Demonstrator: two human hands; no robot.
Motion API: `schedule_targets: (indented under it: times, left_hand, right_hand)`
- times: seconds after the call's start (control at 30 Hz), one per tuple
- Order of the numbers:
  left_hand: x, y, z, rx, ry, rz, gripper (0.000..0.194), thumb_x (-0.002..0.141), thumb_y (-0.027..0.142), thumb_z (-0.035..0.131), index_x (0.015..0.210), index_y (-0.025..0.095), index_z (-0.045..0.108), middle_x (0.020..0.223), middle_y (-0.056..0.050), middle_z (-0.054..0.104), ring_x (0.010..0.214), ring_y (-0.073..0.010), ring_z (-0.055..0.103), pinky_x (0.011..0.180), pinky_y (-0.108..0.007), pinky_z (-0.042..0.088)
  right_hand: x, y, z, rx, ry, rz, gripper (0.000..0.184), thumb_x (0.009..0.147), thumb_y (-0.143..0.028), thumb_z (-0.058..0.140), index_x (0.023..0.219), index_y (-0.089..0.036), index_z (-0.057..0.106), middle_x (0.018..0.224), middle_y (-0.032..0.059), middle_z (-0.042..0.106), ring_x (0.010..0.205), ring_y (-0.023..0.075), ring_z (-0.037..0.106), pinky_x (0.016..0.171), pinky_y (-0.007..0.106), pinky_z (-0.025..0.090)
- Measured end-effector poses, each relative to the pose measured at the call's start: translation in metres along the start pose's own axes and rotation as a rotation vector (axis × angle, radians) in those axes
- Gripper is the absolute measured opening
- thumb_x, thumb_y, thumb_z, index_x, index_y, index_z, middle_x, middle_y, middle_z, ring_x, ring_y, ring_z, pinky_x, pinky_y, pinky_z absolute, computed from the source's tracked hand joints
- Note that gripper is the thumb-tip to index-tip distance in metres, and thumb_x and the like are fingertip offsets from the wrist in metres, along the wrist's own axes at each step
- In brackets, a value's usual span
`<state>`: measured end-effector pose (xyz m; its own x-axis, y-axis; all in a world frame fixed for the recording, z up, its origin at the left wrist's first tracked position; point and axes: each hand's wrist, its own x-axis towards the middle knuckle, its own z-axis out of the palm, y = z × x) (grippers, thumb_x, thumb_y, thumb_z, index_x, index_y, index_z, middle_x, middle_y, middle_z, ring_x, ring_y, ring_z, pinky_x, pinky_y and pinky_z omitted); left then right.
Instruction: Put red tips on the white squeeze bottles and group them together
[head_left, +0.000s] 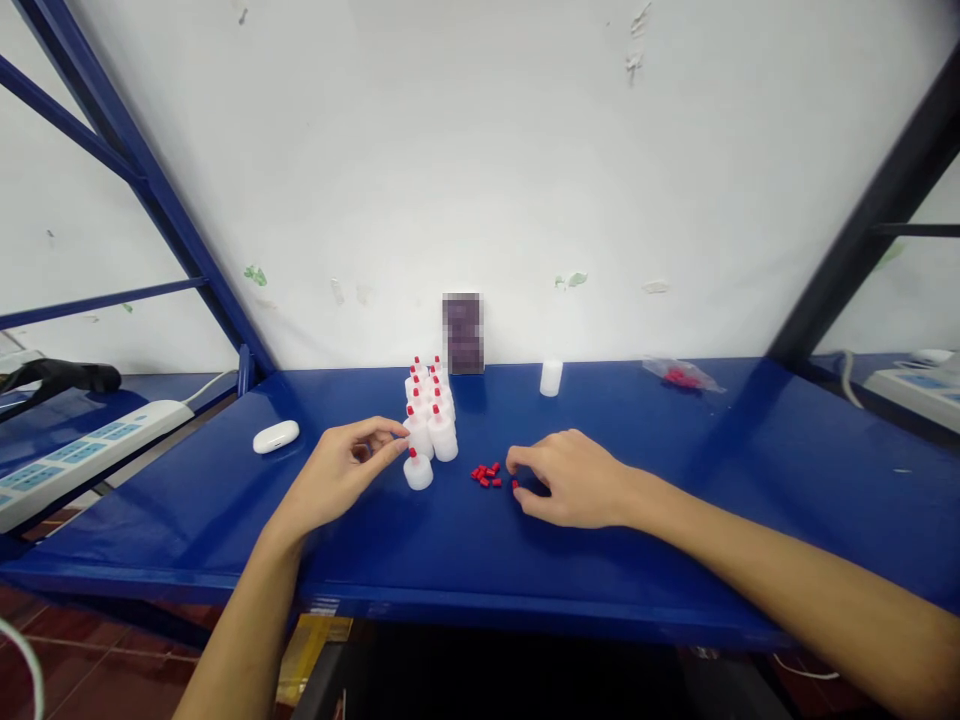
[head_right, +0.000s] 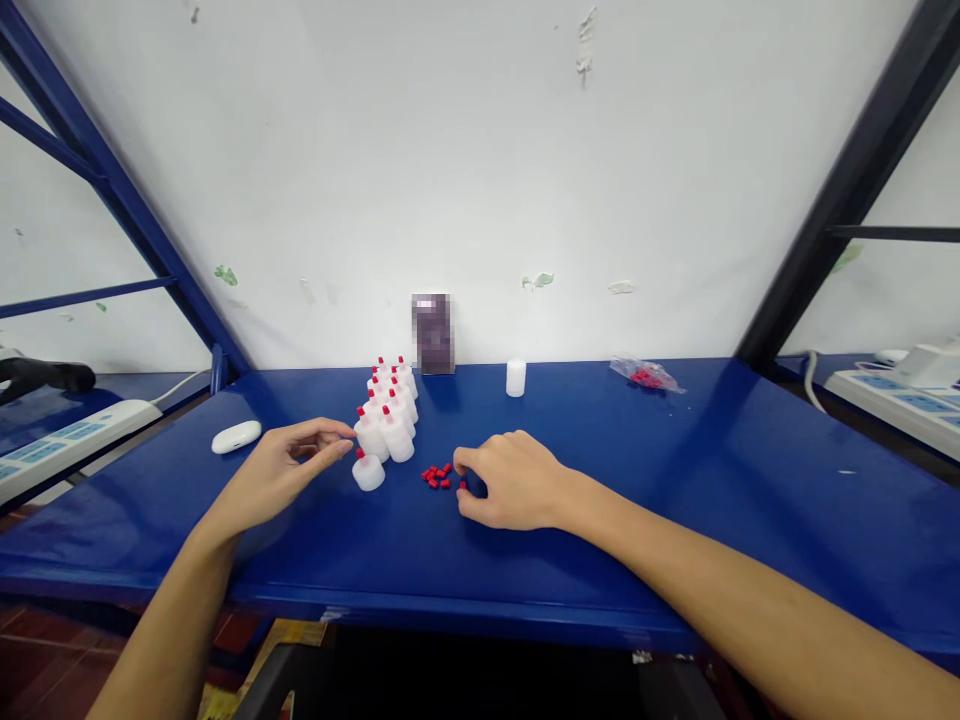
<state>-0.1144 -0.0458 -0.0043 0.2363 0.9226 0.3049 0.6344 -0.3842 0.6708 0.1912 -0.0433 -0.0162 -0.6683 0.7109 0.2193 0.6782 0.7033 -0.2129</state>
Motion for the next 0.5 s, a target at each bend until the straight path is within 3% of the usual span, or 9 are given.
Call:
schedule_targets:
  times: [0.17, 0.3, 0.37, 0.43, 0.5]
  left_hand:
    - [-0.002, 0.008, -0.007, -0.036, 0.127, 0.101, 0.03, 0.092, 0.04, 0.059, 0.075, 0.018, 0.069, 0.069, 0.001, 0.062, 0.067, -0.0129, 0.055, 0.061, -0.024, 0.041]
    - [-0.018, 0.039, -0.006, -0.02, -0.055, 0.269, 0.046, 0.095, 0.034, 0.054, 0.052, 0.019, 0.062, 0.054, 0.002, 0.056, 0.066, -0.0128, 0.054, 0.073, -0.026, 0.042]
    - [-0.029, 0.057, 0.002, 0.069, -0.099, 0.249, 0.034, 0.093, 0.034, 0.06, 0.062, 0.021, 0.069, 0.056, 0.003, 0.057, 0.064, -0.0114, 0.052, 0.07, -0.025, 0.041]
    - [-0.036, 0.07, 0.015, 0.122, -0.107, 0.214, 0.016, 0.091, 0.036, 0.064, 0.094, 0.023, 0.074, 0.057, 0.006, 0.056, 0.058, -0.0097, 0.048, 0.062, -0.022, 0.04]
    - [-0.037, 0.075, 0.03, 0.124, -0.172, 0.2, 0.029, 0.091, 0.035, 0.064, 0.118, 0.026, 0.067, 0.059, 0.008, 0.055, 0.054, -0.0083, 0.045, 0.056, -0.02, 0.038]
  right_hand:
    - [0.002, -0.001, 0.0, -0.16, -0.067, -0.04, 0.018, 0.09, -0.035, 0.051, 0.093, -0.021, 0.062, 0.061, -0.0003, 0.061, 0.05, 0.0137, 0.047, 0.052, 0.027, 0.019]
    - [0.003, -0.003, 0.006, 0.041, -0.006, -0.057, 0.013, 0.092, -0.028, 0.051, 0.093, -0.021, 0.062, 0.055, -0.0047, 0.052, 0.048, 0.0104, 0.041, 0.052, 0.026, 0.021]
    - [0.004, -0.006, 0.007, 0.346, 0.035, 0.008, 0.014, 0.093, -0.032, 0.053, 0.093, -0.02, 0.061, 0.054, -0.0069, 0.048, 0.048, 0.0089, 0.041, 0.053, 0.024, 0.028]
    - [0.005, -0.01, 0.006, 0.741, -0.037, 0.098, 0.022, 0.093, -0.04, 0.055, 0.093, -0.019, 0.06, 0.052, -0.008, 0.048, 0.045, 0.0082, 0.042, 0.05, 0.023, 0.033]
    - [0.005, -0.014, 0.004, 1.063, -0.175, 0.158, 0.03, 0.09, -0.047, 0.06, 0.093, -0.017, 0.061, 0.05, -0.0082, 0.048, 0.041, 0.008, 0.041, 0.043, 0.021, 0.032]
